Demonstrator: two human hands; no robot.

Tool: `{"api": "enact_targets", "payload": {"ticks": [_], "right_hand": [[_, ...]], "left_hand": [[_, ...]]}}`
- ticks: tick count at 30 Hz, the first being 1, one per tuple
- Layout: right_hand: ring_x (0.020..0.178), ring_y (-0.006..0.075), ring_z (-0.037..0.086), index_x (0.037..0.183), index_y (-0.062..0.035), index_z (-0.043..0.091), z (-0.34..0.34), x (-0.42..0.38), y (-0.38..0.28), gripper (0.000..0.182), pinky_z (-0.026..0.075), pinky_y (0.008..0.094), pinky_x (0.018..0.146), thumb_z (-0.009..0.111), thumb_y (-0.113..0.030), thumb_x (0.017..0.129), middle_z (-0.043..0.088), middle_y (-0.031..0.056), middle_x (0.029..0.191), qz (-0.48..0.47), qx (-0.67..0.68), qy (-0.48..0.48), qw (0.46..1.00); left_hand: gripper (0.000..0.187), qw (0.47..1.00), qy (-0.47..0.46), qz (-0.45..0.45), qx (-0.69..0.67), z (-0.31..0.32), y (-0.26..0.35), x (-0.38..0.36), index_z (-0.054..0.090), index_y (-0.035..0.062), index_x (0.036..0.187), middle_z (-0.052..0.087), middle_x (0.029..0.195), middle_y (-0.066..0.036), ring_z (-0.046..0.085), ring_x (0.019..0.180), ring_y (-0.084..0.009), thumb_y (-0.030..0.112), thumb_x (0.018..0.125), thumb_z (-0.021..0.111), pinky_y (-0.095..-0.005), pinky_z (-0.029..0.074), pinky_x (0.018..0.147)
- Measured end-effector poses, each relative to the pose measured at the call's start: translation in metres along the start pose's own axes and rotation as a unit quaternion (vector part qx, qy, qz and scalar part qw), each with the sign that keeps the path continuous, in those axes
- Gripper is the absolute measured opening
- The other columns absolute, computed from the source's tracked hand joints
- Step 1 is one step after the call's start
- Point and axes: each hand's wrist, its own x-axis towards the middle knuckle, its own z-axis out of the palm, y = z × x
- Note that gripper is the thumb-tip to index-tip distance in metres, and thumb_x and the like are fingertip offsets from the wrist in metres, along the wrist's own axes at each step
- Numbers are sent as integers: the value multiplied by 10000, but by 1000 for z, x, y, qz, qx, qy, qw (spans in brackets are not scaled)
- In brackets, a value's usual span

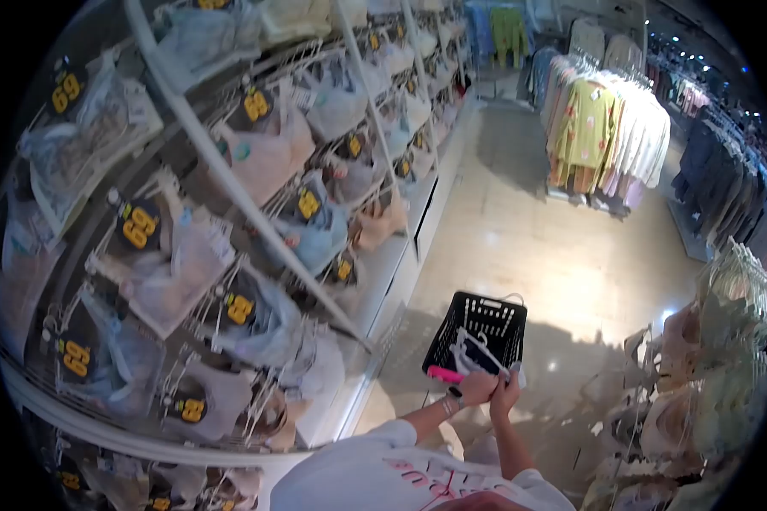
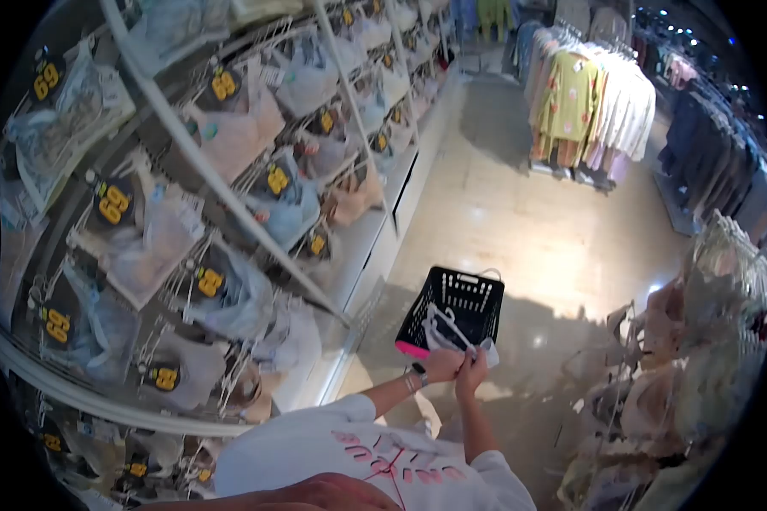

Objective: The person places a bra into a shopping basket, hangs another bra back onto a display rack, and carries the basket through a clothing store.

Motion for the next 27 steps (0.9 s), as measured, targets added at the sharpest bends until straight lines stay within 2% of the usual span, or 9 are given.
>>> {"api": "enact_targets", "payload": {"ticks": [1, 3, 6, 9, 10, 14, 18, 22, 27], "right_hand": [[657, 177, 525, 972, -5, 594, 7, 17, 6, 180, 433, 337, 597, 590, -174, 911, 572, 110, 711, -17, -7, 8, 1000], [680, 265, 586, 966, -9, 615, 18, 46, 11, 216, 451, 376, 627, 597, -215, 903, 607, 146, 732, -41, -28, 14, 999], [655, 246, 574, 977, -11, 595, 29, 91, 7, 208, 453, 367, 624, 614, -200, 891, 615, 161, 778, -48, -32, -3, 998], [673, 300, 586, 986, -22, 606, 48, 141, 26, 216, 453, 385, 635, 615, -214, 888, 618, 173, 782, -52, -36, -21, 998], [670, 323, 592, 977, -29, 606, 52, 157, 22, 211, 447, 409, 623, 609, -221, 891, 603, 185, 737, -113, -18, 12, 993], [756, 370, 609, 949, -35, 591, 60, 215, 2, 200, 458, 441, 662, 589, -225, 886, 620, 193, 801, -36, -43, -56, 997], [764, 391, 592, 943, -40, 583, 82, 269, 12, 176, 449, 454, 659, 586, -200, 870, 616, 184, 811, -54, -47, -76, 995], [783, 388, 586, 914, -35, 565, 93, 316, 6, 166, 438, 458, 662, 574, -198, 879, 603, 190, 803, -50, -49, -89, 993], [814, 382, 597, 985, -48, 559, 108, 374, 3, 183, 449, 450, 673, 560, -207, 894, 612, 187, 862, -57, -56, -114, 990]], "left_hand": [[171, 1000, -15, -14, 3, -7, -5, 14, 616, 37, 798, 616, 623, -154, 626, 571, -340, 202, 795, 574, -460, 489, 508], [121, 997, -64, -48, -18, -19, -18, 41, 602, 75, 760, 643, 715, -145, 641, 705, -338, 196, 753, 613, -465, 489, 598], [132, 998, -11, -51, -18, -19, -42, 75, 615, 86, 802, 645, 719, -136, 640, 707, -336, 212, 761, 611, -463, 488, 594], [149, 996, -30, -81, -6, -22, -65, 119, 631, 98, 840, 651, 736, -133, 641, 713, -337, 224, 765, 609, -463, 491, 598], [166, 992, -63, -110, -16, -29, -67, 136, 646, 104, 839, 659, 749, -130, 643, 717, -340, 247, 765, 606, -463, 493, 602], [146, 983, -99, -146, 46, -30, -101, 191, 646, 107, 784, 669, 784, -133, 648, 740, -339, 242, 753, 596, -466, 500, 648], [216, 973, -153, -161, 58, -50, -123, 238, 651, 126, 797, 669, 778, -117, 648, 752, -330, 329, 730, 620, -462, 498, 663], [228, 979, -123, -155, 54, -58, -148, 279, 653, 123, 800, 666, 777, -124, 644, 741, -333, 336, 725, 627, -457, 494, 648], [240, 979, -117, -152, 73, -75, -168, 332, 655, 124, 808, 660, 750, -129, 644, 718, -335, 351, 738, 618, -458, 497, 627]]}}
